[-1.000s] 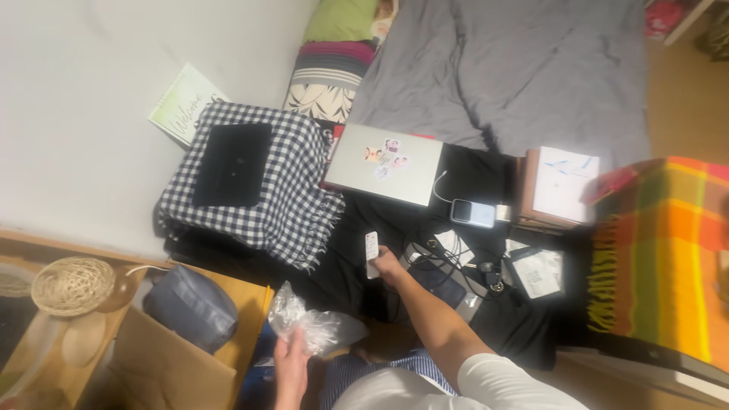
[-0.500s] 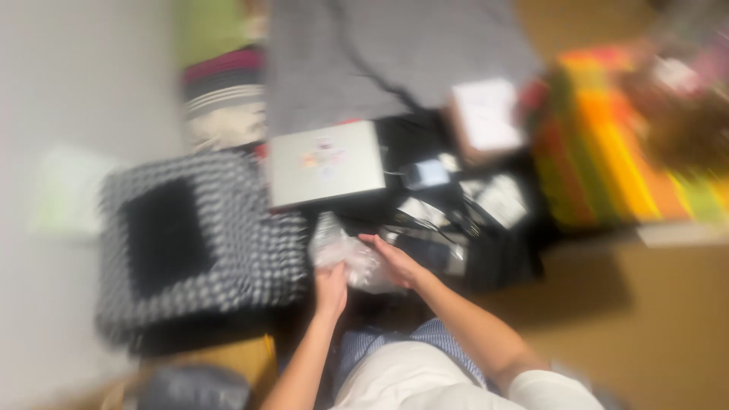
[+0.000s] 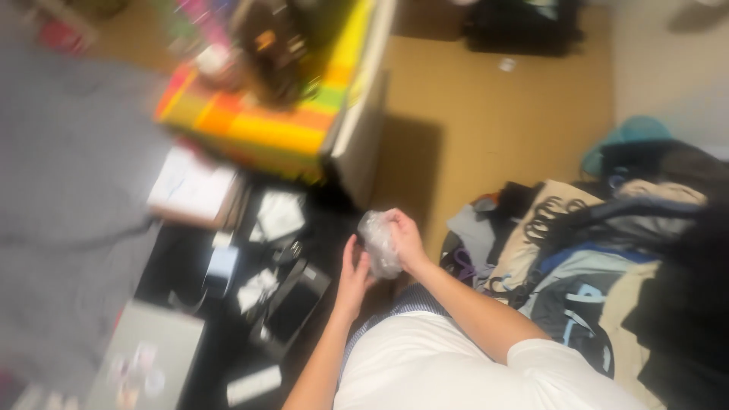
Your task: The person unpacks a cardboard box, removes a laptop and plastic-wrapped items, and places them on a desk. They then handle a black cable, coil it, and place it on the desk. Finally, they pick up and fold several pieces of clothing from a pile on the floor.
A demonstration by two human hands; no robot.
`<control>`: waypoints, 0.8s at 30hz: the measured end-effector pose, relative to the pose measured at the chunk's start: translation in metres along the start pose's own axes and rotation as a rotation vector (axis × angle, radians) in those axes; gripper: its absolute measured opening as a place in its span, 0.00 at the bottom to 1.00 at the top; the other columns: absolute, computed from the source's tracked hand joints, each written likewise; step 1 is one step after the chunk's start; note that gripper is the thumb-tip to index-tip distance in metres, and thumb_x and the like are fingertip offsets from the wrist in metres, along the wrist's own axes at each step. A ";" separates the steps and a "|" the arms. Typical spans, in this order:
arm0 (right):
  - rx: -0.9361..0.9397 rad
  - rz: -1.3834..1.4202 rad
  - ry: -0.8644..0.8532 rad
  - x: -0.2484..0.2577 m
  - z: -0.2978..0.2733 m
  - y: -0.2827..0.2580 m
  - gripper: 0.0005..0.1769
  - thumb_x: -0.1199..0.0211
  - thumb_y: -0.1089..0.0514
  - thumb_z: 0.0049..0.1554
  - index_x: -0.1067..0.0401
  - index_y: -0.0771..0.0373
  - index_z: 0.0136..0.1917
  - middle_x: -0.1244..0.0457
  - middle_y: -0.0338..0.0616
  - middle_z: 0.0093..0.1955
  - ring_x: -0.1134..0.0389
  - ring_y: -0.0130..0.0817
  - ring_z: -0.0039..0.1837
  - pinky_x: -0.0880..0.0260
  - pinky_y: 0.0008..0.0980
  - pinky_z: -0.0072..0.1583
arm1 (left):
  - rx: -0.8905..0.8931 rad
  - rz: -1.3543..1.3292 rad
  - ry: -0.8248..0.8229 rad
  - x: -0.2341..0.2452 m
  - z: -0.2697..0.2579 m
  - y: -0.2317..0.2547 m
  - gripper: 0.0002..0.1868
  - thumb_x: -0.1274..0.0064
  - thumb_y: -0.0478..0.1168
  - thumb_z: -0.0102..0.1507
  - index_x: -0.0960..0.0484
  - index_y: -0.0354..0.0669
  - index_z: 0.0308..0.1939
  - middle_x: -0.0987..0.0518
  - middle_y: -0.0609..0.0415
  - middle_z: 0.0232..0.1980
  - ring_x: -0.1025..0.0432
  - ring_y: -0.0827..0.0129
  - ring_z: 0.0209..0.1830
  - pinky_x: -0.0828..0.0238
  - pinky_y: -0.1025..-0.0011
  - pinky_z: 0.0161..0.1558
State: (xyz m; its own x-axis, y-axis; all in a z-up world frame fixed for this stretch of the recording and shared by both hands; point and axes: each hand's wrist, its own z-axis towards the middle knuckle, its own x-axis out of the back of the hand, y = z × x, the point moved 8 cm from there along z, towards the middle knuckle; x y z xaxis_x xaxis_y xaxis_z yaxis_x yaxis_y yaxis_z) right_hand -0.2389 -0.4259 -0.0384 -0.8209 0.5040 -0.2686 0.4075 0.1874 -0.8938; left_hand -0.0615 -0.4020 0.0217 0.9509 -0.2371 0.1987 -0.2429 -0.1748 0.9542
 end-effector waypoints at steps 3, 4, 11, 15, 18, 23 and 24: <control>0.364 -0.194 -0.110 0.004 0.016 -0.045 0.17 0.51 0.74 0.52 0.24 0.64 0.44 0.31 0.46 0.41 0.30 0.33 0.47 0.26 0.35 0.55 | 0.483 -0.735 -0.295 -0.067 0.031 0.002 0.42 0.61 0.68 0.68 0.57 0.64 0.81 0.35 0.39 0.74 0.31 0.36 0.65 0.23 0.39 0.51; 0.431 -0.321 -0.176 -0.005 0.014 -0.058 0.17 0.50 0.73 0.51 0.23 0.62 0.46 0.31 0.47 0.42 0.29 0.38 0.48 0.27 0.38 0.55 | 0.537 -0.787 -0.220 -0.075 0.052 -0.017 0.37 0.61 0.67 0.69 0.43 0.58 0.76 0.30 0.43 0.71 0.30 0.46 0.65 0.26 0.47 0.56; 0.935 -0.972 -0.040 0.020 0.042 -0.153 0.11 0.42 0.66 0.53 0.29 0.61 0.50 0.41 0.49 0.70 0.44 0.56 0.73 0.42 0.51 0.71 | 0.545 -0.854 -0.141 -0.158 0.161 -0.002 0.17 0.53 0.55 0.72 0.18 0.47 0.45 0.16 0.54 0.37 0.22 0.71 0.37 0.25 0.71 0.44; 0.837 -0.831 -0.192 0.052 0.070 -0.184 0.44 0.50 0.32 0.64 0.46 0.69 0.77 0.58 0.67 0.81 0.51 0.62 0.81 0.48 0.52 0.78 | 0.574 -0.878 -0.194 -0.224 0.224 0.014 0.11 0.52 0.46 0.71 0.19 0.45 0.41 0.21 0.53 0.32 0.25 0.68 0.30 0.29 0.71 0.35; 0.872 -0.799 -0.106 0.085 0.110 -0.202 0.24 0.49 0.64 0.53 0.35 0.73 0.63 0.51 0.66 0.79 0.47 0.62 0.79 0.45 0.53 0.77 | 0.692 -0.888 -0.213 -0.273 0.251 0.045 0.07 0.52 0.32 0.68 0.21 0.43 0.35 0.27 0.51 0.25 0.31 0.64 0.21 0.35 0.71 0.22; 0.864 -0.844 0.418 0.160 0.193 -0.225 0.27 0.54 0.72 0.51 0.30 0.70 0.63 0.37 0.58 0.68 0.34 0.53 0.69 0.36 0.43 0.72 | 0.655 -0.749 -0.411 -0.350 0.300 0.126 0.10 0.46 0.21 0.59 0.16 0.33 0.41 0.19 0.44 0.37 0.25 0.62 0.34 0.27 0.71 0.37; 0.862 -0.842 0.442 0.172 0.206 -0.226 0.27 0.54 0.72 0.51 0.30 0.70 0.63 0.37 0.58 0.68 0.34 0.53 0.69 0.36 0.43 0.72 | 0.658 -0.735 -0.430 -0.361 0.312 0.130 0.10 0.46 0.21 0.59 0.16 0.33 0.41 0.19 0.44 0.37 0.25 0.62 0.34 0.27 0.71 0.37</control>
State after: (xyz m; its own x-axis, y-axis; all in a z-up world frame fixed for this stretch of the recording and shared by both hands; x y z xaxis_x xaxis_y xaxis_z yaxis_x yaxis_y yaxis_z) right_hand -0.5545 -0.5549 0.0431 -0.4280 0.7636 0.4834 -0.6952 0.0637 -0.7160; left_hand -0.4958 -0.6371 0.0043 0.7899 -0.1587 -0.5923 0.1831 -0.8608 0.4748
